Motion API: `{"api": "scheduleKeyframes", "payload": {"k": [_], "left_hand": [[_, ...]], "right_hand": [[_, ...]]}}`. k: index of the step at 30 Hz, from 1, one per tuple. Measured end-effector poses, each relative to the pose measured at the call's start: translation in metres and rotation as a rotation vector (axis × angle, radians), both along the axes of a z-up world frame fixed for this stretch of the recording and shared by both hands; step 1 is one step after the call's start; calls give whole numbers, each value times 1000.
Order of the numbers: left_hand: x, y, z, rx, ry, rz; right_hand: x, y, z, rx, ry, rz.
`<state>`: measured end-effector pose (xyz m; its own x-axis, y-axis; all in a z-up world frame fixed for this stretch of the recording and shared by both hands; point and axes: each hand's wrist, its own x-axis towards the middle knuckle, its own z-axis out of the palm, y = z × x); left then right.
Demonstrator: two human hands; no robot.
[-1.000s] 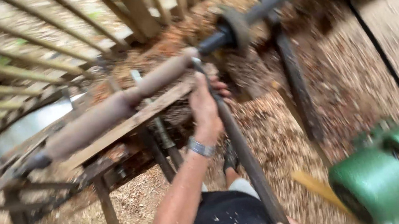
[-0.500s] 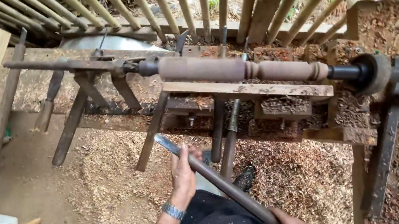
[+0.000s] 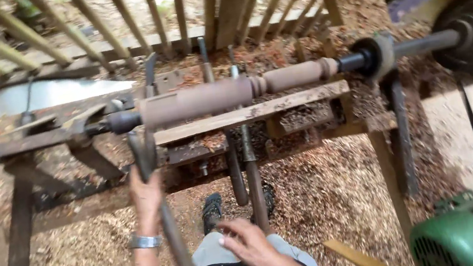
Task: The person operates a wood lathe to shape a cylindrical piece of wood mounted between centers. They use a long-handled chisel to carve grooves and contours into the spinning wood, creating a decorative spindle shape.
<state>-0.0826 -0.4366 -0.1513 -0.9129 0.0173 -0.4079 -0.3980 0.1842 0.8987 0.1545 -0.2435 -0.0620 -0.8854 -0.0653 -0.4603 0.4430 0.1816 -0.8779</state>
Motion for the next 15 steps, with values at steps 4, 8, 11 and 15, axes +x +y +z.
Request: {"api": "scheduleKeyframes", "payload": {"k": [4, 8, 11, 15], "left_hand": [[-51, -30, -11, -598, 315, -227], [-63, 2, 55, -607, 351, -274], [-58, 1, 24, -654, 286, -285], [-46, -7, 30, -767, 391, -347]], "right_hand": [[-5, 25, -6, 513, 107, -141], [-7, 54, -38, 728, 48, -356], [-16, 62, -62, 755, 29, -429], [-23, 63, -88, 317, -326, -485]]}}
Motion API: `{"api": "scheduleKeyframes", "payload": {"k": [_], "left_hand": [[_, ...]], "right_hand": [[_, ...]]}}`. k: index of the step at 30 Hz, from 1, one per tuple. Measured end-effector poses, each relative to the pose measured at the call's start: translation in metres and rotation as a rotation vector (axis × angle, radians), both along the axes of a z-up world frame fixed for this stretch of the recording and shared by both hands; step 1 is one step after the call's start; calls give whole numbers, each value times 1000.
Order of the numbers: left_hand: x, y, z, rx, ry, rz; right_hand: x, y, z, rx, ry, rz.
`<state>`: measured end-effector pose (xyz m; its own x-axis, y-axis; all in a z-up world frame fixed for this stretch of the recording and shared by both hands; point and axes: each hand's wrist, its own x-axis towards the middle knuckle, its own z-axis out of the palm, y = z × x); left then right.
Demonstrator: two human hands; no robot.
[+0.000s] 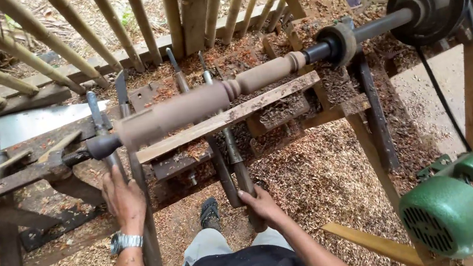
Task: The person operates a wood lathe to shape a cylindrical piece of wood mounted between centers. They use a long-handled chisel to carve grooves and contours into the spinning wood, creating a decorative spindle shape.
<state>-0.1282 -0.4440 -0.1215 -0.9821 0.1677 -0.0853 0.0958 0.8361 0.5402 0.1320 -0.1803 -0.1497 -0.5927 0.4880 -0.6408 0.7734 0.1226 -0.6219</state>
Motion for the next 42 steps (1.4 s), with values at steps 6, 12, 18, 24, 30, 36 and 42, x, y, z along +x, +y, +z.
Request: {"api": "scheduleKeyframes", "payload": {"k": [6, 12, 18, 24, 30, 36, 42], "left_hand": [[52, 1, 59, 53, 288, -109], [141, 70, 78, 230, -501, 135], [182, 236, 84, 840, -1085, 116], [183, 383, 134, 1477, -1118, 62], [160, 446, 117, 1395, -1016, 158], [157, 458, 86, 1379, -1024, 262], [145, 461, 104, 1296, -1059, 330]], "right_hand": [[41, 16, 45, -157, -88, -183], [247, 46, 63, -71, -310, -152], [510, 79, -107, -7, -321, 99], [500, 115, -130, -330, -59, 3], [414, 157, -15, -481, 184, -149], [454, 155, -59, -556, 267, -146], [475, 131, -78, -414, 350, -154]]}}
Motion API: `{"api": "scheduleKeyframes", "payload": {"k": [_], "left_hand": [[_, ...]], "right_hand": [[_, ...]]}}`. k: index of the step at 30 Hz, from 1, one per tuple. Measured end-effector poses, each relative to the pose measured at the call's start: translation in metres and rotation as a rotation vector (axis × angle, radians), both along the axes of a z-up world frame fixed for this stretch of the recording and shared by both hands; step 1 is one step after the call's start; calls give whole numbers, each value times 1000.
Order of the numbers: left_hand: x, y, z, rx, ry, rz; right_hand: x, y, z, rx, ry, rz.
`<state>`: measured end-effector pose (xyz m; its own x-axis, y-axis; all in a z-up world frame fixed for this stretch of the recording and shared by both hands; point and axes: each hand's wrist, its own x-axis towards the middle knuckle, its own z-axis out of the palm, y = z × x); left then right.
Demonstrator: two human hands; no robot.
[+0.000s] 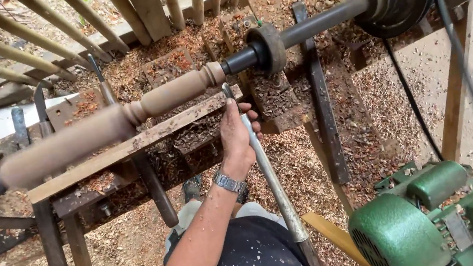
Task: The person operates a wood lathe to shape a cylindrical piece of wood mounted between centers. They use a long-handled chisel to carve grooves and contours into the spinning wood, creating a decorative spindle shape.
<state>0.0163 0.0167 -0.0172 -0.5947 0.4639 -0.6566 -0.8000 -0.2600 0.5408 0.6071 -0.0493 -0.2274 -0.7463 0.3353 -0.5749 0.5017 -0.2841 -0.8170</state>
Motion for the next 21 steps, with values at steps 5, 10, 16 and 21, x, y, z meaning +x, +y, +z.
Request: {"api": "scheduleKeyframes", "payload": {"k": [5, 10, 16, 21], "left_hand": [[-7, 3, 7, -38, -80, -49], [-4, 7, -6, -29, -21, -5], [-5, 8, -1, -48, 8, 11], [-6, 8, -1, -58, 14, 10]], "right_hand": [[37, -31, -49, -37, -94, -243], [17, -11, -29, -28, -70, -18], [16, -8, -31, -20, -114, -26], [39, -4, -62, 46, -142, 24]]}}
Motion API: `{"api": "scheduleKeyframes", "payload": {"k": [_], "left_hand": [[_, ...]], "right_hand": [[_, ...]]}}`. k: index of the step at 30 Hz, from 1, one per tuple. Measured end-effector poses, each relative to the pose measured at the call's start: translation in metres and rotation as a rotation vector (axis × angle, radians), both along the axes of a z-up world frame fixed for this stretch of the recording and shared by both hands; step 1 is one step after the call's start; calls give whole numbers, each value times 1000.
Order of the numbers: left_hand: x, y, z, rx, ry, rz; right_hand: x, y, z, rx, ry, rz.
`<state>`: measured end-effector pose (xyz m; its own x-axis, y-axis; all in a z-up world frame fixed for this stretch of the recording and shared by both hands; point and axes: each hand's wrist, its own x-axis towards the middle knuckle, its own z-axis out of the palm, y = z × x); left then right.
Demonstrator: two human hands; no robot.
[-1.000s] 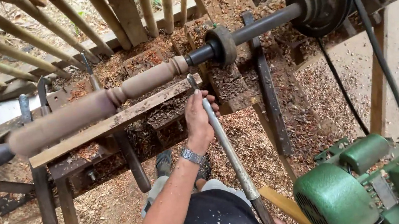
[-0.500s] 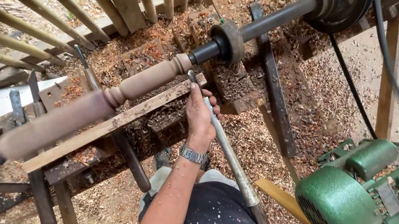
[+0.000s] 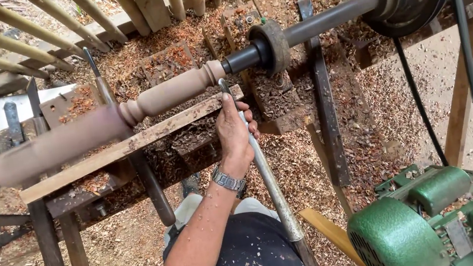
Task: The person operates a wood lathe to shape a cylindrical piece of wood mounted between centers. They use a long-handled chisel to carve grooves and contours into the spinning wood, creating a decorative spindle shape.
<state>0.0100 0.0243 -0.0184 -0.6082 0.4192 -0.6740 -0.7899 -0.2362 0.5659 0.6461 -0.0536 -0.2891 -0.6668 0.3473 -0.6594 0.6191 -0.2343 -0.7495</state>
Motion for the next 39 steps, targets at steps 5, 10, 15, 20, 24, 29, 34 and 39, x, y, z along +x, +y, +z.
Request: {"api": "scheduleKeyframes", "payload": {"k": [5, 10, 15, 20, 24, 29, 34, 39], "left_hand": [[0, 0, 1, 18, -11, 7], [-2, 0, 1, 14, -17, 11], [-2, 0, -1, 44, -36, 16], [-2, 0, -4, 86, -62, 21], [-2, 0, -3, 89, -67, 27], [-1, 0, -3, 110, -79, 34], [-1, 1, -3, 100, -83, 35], [-2, 1, -2, 102, -87, 39]], "right_hand": [[26, 0, -33, 84, 78, 49], [27, 2, -33, 4, 48, 12], [19, 12, -17, 45, -71, 86], [33, 11, -28, 51, 48, -21], [0, 22, 21, 16, -19, -12], [-14, 26, 43, -3, -149, -73], [-12, 33, 47, -9, -125, -41], [-7, 37, 45, 12, -106, -17]]}}
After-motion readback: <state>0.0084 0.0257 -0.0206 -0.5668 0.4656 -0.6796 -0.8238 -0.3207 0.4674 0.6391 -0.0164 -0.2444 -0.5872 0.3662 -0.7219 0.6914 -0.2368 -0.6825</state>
